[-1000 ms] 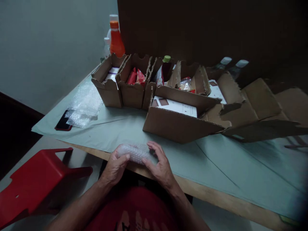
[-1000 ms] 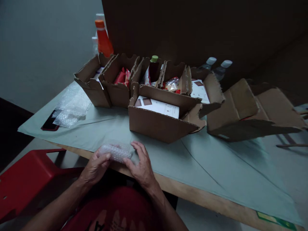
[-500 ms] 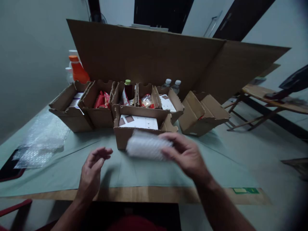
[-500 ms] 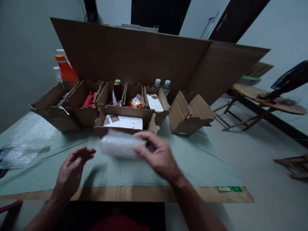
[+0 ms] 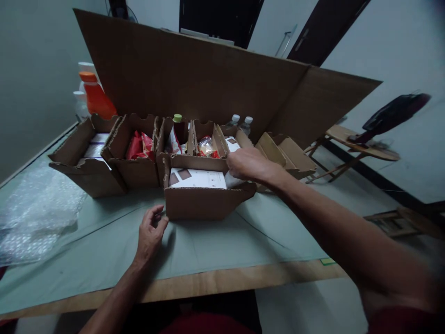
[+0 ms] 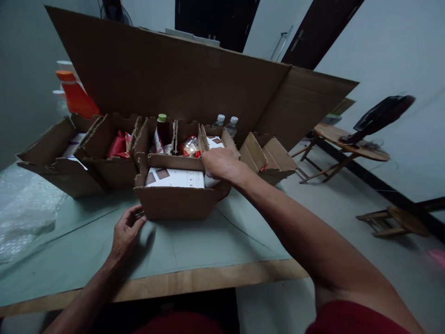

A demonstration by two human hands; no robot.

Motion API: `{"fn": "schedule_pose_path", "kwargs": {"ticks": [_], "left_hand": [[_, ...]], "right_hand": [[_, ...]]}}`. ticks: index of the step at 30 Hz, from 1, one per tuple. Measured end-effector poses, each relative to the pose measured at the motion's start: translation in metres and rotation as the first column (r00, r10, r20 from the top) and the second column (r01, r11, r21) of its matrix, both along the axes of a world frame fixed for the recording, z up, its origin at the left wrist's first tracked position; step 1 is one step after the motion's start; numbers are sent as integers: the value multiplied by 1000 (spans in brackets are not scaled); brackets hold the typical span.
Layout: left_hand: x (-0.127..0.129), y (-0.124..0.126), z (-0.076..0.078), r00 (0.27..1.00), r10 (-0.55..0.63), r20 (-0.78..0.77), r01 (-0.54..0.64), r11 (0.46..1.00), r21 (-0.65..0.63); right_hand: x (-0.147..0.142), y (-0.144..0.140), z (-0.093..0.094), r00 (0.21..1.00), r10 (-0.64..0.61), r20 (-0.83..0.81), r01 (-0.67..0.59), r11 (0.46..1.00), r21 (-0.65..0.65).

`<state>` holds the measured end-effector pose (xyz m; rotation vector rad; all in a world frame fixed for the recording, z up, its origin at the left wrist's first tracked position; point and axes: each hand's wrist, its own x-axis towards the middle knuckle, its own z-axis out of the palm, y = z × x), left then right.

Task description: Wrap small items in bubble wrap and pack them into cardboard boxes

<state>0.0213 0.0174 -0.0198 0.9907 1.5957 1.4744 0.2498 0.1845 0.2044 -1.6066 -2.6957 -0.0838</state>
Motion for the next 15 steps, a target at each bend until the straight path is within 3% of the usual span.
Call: {"fn": "schedule_pose_path", "kwargs": {"ticks": [3,9,15], "left_hand": [[-2,0,-1,999,0,-40,1,1000,11],[0,0,1,996,-29,-81,34,998,52],[-1,0,2,995,-26,-94,28,999,23]], "right_hand": [[-15,0,4,975,-25,222,48,994,-100],[-1,0,28,964,37,262,14,982,-190],[-10,-2,-4,971,10,238,36,982,-186]]}}
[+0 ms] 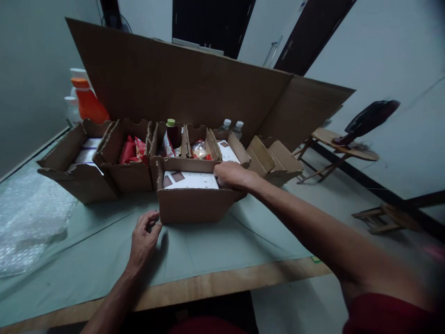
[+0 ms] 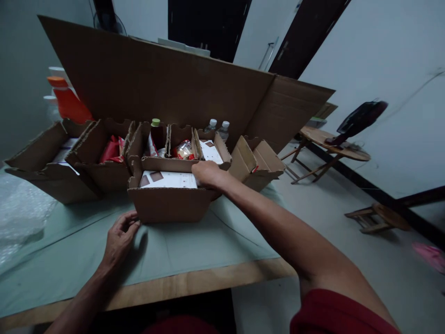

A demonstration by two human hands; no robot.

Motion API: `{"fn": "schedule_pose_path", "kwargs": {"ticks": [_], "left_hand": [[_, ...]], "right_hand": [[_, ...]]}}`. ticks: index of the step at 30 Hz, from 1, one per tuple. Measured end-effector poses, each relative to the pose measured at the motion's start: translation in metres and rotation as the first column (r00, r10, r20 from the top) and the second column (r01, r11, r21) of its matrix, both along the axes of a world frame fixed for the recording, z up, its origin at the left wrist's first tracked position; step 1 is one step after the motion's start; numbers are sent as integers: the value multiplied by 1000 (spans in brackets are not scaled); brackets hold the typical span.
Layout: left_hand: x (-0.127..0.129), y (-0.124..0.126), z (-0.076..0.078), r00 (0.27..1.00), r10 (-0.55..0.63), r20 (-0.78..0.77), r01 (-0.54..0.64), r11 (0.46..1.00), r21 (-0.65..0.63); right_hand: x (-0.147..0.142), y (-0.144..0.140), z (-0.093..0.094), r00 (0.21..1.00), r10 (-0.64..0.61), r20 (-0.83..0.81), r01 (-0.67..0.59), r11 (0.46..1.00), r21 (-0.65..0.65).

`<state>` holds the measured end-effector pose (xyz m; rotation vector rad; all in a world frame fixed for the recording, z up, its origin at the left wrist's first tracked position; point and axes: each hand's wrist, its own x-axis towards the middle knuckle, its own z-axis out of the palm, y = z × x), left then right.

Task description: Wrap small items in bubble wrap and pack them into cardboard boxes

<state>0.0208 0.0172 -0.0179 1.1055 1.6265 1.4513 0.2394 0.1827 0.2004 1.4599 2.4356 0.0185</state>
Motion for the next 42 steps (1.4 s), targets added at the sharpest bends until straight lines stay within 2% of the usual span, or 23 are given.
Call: {"fn": "schedule_pose_path", "kwargs": {"ticks": [5,9,13,16,18,20,22,24,26,29,31,34,36,38,40,42], "left_hand": [[0,0,-2,995,-12,-98,16,999,49],[1,0,-3,990,4,-139,4,998,56],[1,-3,-1,985,11,-174,-6,1000,30],[-3,-8,8,977,40,-207,-34,999,33],[-8,-12,16,973,52,-223,-41,998,55],[-13,-14,26,977,35,-212,-22,998,63],[-15,-10,34,988,-2,-154,10,999,53],[-11,0,41,997,-36,-62,38,999,29],[-2,15,45,996,-84,27,84,996,5],[15,35,44,991,-121,57,120,993,8],[24,34,40,994,-104,27,103,994,22],[24,-5,31,995,-96,9,96,995,-6],[14,-47,28,998,-64,19,65,996,-56],[0,-83,31,999,38,23,-35,992,-124],[-11,-96,42,989,150,-2,-149,978,-148],[-11,-83,55,982,187,-32,-189,977,-102]], "right_hand": [[7,1,-9,999,27,-47,-28,999,-24],[8,-2,-10,995,26,-95,-24,999,27],[26,-25,1,952,28,-305,24,986,165],[68,-61,-1,828,102,-551,125,925,359],[98,-86,-17,681,161,-715,235,876,422],[119,-103,-45,590,119,-799,272,902,336],[125,-106,-77,544,31,-839,245,950,194],[117,-96,-103,505,-43,-862,199,978,68],[103,-79,-119,455,-96,-885,155,988,-27],[85,-66,-127,394,-149,-907,117,987,-112],[81,-76,-128,397,-165,-903,148,982,-114],[78,-116,-130,410,-106,-906,188,982,-29],[68,-144,-130,402,-45,-914,146,989,16],[51,-160,-127,400,-2,-917,59,998,24],[33,-156,-120,405,-9,-914,6,1000,-7],[25,-141,-112,405,-47,-913,22,999,-42]]}}
